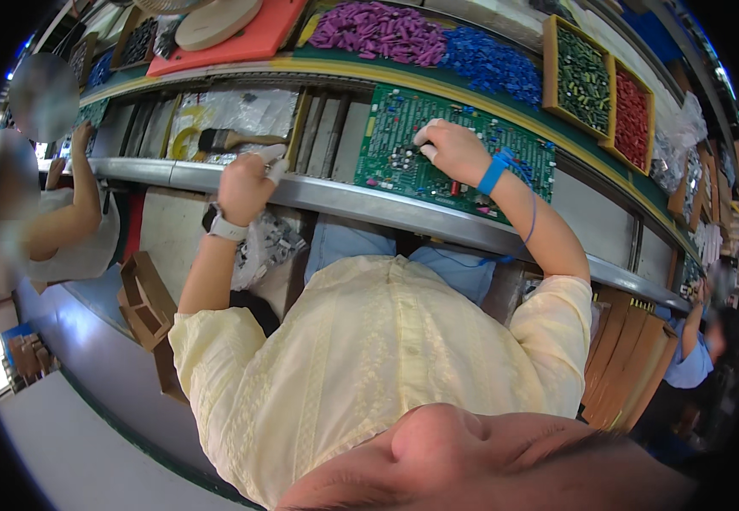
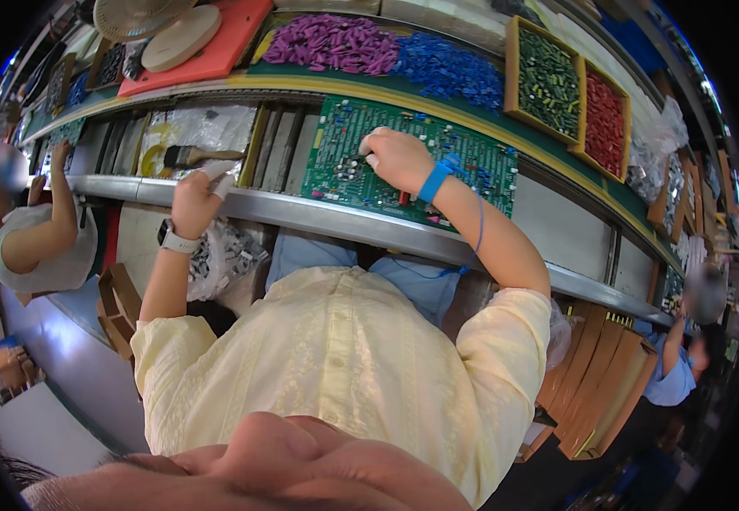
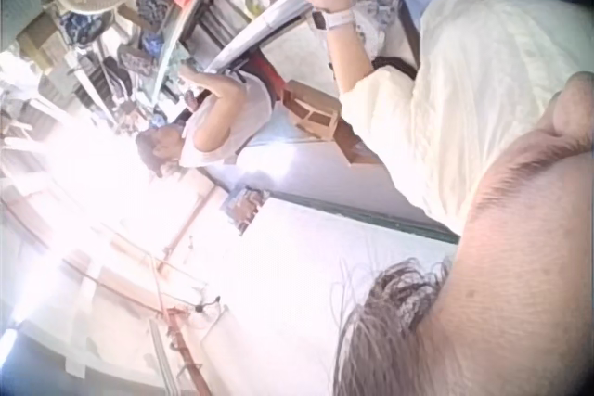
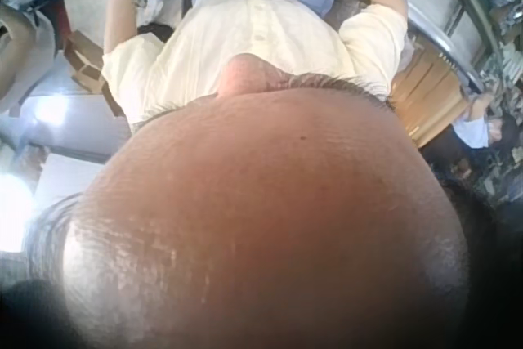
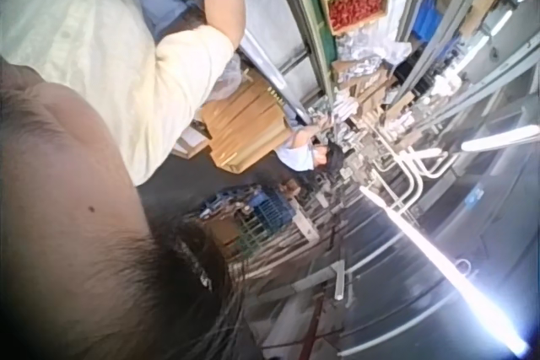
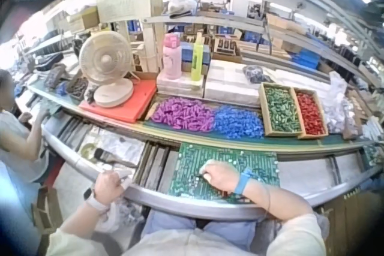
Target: The recorder is assembling electronic components onto printed circuit boards (PCBs) at a production floor workstation.
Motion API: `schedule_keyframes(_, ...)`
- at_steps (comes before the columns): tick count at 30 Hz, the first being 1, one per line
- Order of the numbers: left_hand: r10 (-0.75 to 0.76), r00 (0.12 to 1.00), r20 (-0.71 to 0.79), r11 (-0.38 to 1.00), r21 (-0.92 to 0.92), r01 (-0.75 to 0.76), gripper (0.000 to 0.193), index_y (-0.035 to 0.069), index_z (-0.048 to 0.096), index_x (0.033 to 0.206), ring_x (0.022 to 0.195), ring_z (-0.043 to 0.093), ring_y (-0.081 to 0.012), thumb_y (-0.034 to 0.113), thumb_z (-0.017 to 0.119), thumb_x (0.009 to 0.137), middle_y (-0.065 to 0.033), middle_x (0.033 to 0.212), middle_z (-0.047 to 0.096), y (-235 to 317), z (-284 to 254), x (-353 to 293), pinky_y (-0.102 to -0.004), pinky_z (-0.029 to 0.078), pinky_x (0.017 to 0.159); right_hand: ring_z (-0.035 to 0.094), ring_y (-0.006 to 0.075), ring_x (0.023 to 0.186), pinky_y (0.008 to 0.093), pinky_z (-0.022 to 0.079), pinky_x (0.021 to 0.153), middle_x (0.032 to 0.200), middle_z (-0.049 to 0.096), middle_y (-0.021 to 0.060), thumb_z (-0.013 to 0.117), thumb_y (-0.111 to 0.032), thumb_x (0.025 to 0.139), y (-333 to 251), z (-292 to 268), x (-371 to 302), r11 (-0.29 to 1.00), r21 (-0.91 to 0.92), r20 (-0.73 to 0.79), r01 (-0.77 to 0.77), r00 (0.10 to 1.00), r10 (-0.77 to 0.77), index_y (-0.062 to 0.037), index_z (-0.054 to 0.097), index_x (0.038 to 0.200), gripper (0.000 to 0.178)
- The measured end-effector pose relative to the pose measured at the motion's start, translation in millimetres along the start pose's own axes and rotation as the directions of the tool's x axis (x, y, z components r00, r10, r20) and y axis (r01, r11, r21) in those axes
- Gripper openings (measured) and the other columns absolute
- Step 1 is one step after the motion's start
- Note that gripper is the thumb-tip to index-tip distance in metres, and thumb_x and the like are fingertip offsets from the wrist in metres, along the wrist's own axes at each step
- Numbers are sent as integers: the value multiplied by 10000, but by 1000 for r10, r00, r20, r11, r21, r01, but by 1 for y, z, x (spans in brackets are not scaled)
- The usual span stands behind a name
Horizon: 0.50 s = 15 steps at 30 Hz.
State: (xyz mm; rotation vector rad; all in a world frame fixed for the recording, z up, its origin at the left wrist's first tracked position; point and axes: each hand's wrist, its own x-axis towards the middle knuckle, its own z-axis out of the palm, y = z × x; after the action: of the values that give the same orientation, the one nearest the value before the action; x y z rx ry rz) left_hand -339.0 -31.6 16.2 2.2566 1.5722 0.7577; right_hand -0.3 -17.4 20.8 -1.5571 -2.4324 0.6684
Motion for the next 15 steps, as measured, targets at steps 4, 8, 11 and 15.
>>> schedule_keyframes(4,-217,976,-30,959,178,219,192,61,662,870,680,588,-328,207,637,748,-160,713,601,-59,-23,-40,-397,470,618,563,303,881,414,453,758,948,584,103,544,-110,776,-2,-2,0,1000,10,-29,14,999,-14,-58,619,900,155)
schedule_keyframes(8,-371,927,-59,899,227,375,161,49,645,842,687,577,-344,150,620,719,-177,741,596,-79,-34,-75,-417,466,629,565,296,871,402,460,746,919,579,100,552,-104,770,-12,-3,-4,999,-38,-32,35,999,-36,-62,605,888,137)
schedule_keyframes(11,-426,904,43,820,440,365,154,46,634,825,710,576,-354,104,597,688,-181,790,602,-112,-26,-104,-433,466,645,566,293,863,395,464,736,908,578,98,566,-105,763,-16,-1,-6,995,-95,-44,11,999,-15,-68,582,885,129)
schedule_keyframes(15,-506,822,260,762,582,285,162,47,638,820,787,600,-334,125,573,694,-170,851,618,-128,5,-119,-414,492,683,567,293,865,395,465,731,907,576,102,582,-118,761,-10,4,-7,994,-106,-73,32,997,-40,-70,561,897,145)
